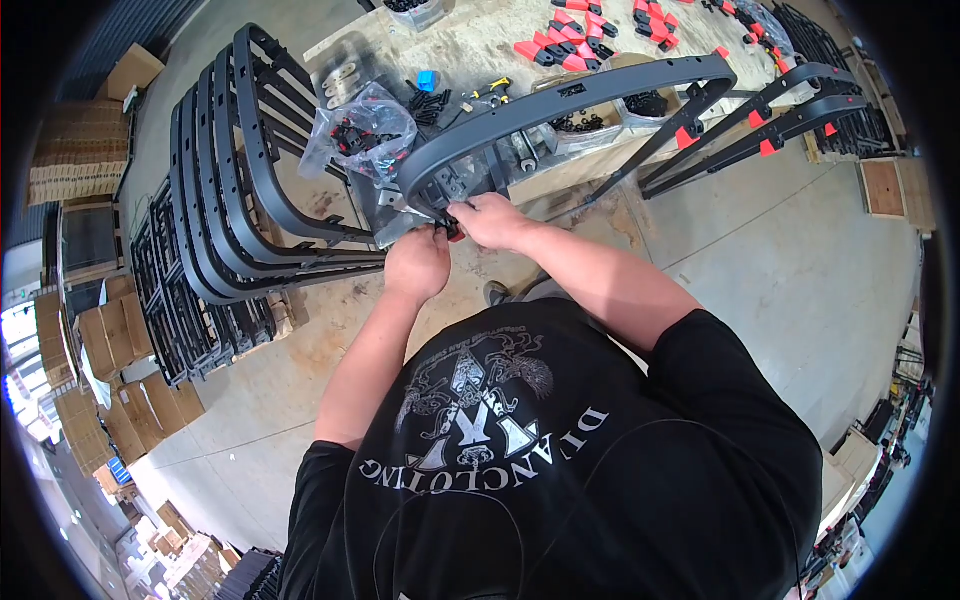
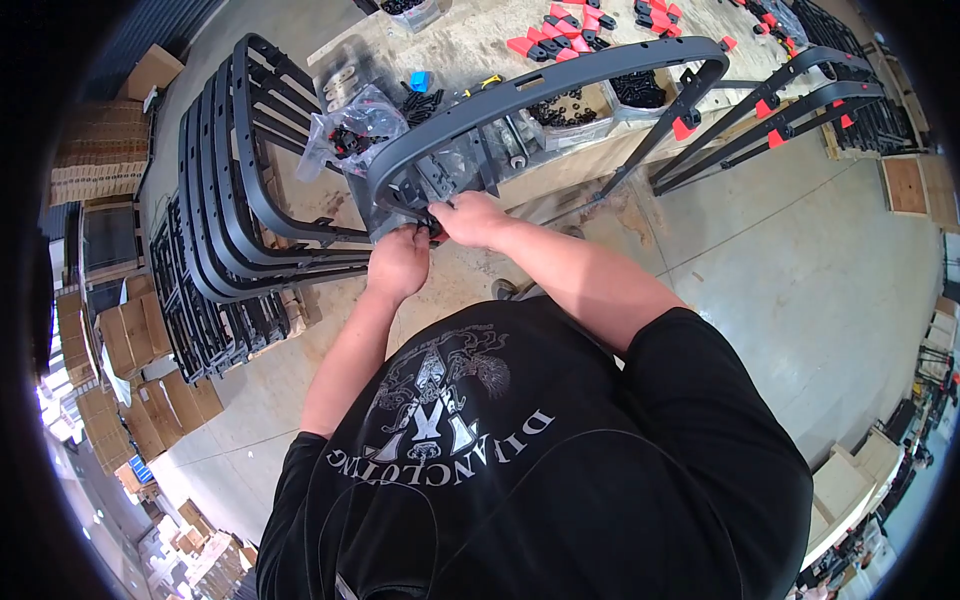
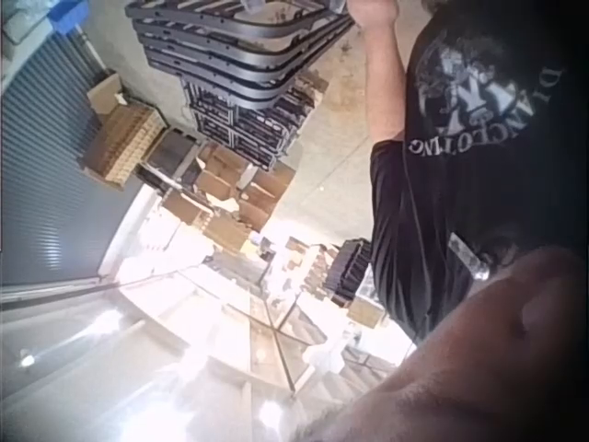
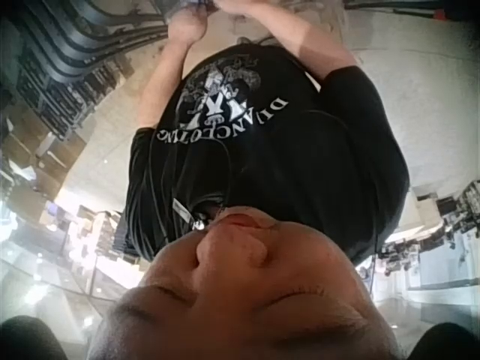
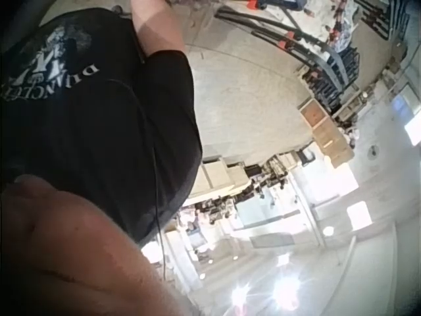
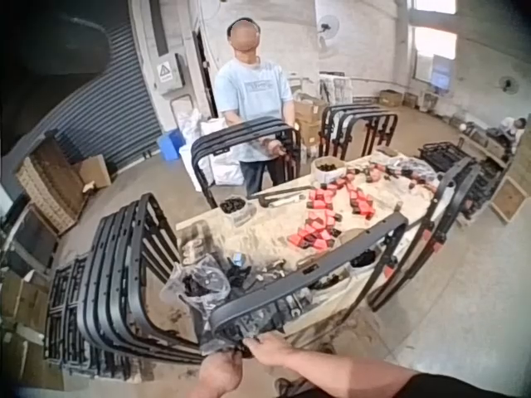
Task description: Assembling metal frame components by attaching plastic end caps and securing them with fasteners using a tool.
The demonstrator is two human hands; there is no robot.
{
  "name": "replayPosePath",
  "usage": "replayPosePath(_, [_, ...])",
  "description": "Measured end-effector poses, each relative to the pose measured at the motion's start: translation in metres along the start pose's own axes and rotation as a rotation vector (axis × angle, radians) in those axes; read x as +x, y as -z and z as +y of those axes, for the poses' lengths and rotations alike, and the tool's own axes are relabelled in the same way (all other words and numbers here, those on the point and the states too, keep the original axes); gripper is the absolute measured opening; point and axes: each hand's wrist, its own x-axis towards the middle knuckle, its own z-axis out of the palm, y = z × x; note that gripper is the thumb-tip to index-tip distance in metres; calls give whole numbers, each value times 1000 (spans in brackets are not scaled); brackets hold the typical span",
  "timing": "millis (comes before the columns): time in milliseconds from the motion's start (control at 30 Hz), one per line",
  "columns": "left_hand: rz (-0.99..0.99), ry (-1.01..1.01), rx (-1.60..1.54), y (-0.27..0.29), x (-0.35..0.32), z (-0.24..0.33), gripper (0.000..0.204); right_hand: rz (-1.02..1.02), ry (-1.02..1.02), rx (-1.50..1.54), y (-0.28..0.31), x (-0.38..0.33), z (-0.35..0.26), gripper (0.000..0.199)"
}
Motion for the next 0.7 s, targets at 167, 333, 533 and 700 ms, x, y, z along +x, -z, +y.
replayPosePath(167, [3,12,-24,0,1,1,39,97,280,-95,-6,-2,5,45])
replayPosePath(333, [11,0,-21,1,0,2,38,155,199,-85,-12,2,8,50])
replayPosePath(533, [-27,3,23,7,-1,7,40,159,137,-41,-20,2,13,50])
replayPosePath(700, [0,12,-12,4,-3,5,39,90,206,-40,-16,-2,6,45])
